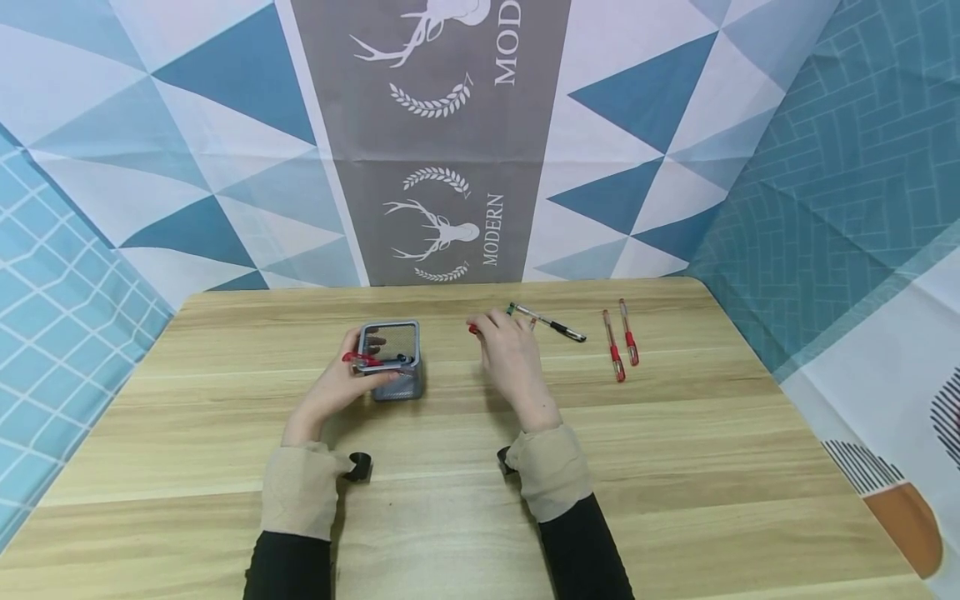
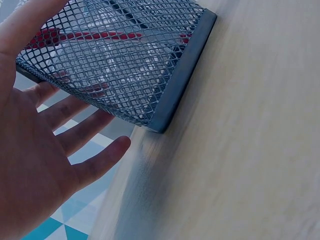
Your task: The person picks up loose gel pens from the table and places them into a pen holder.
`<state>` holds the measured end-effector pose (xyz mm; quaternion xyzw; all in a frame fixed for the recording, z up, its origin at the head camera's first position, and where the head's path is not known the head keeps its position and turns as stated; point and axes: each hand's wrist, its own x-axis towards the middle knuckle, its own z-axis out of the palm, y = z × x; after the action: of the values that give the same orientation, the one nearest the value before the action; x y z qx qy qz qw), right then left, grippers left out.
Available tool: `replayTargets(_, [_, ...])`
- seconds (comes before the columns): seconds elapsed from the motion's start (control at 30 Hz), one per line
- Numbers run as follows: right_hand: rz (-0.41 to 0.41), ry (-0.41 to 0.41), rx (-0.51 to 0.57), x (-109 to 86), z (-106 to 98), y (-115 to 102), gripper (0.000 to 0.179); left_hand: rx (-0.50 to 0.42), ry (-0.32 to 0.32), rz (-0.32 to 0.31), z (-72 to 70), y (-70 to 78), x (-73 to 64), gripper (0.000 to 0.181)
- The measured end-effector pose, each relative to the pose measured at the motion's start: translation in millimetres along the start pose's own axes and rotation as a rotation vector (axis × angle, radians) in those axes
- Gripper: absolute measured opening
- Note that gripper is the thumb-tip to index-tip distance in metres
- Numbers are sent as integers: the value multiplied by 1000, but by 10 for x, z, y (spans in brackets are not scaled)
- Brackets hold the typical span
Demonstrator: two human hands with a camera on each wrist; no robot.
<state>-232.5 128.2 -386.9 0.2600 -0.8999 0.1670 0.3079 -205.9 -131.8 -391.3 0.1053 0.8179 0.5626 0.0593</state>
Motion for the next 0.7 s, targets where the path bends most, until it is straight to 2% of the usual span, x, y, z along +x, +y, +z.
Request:
replayTargets(0.33, [-46,101,41,36,-59,-50,22,7,-2,0,4,7,-9,85])
replayTargets(0.7, [-49,194,79,53,-112,-92,40,-1,0,-8,3,8,-4,85])
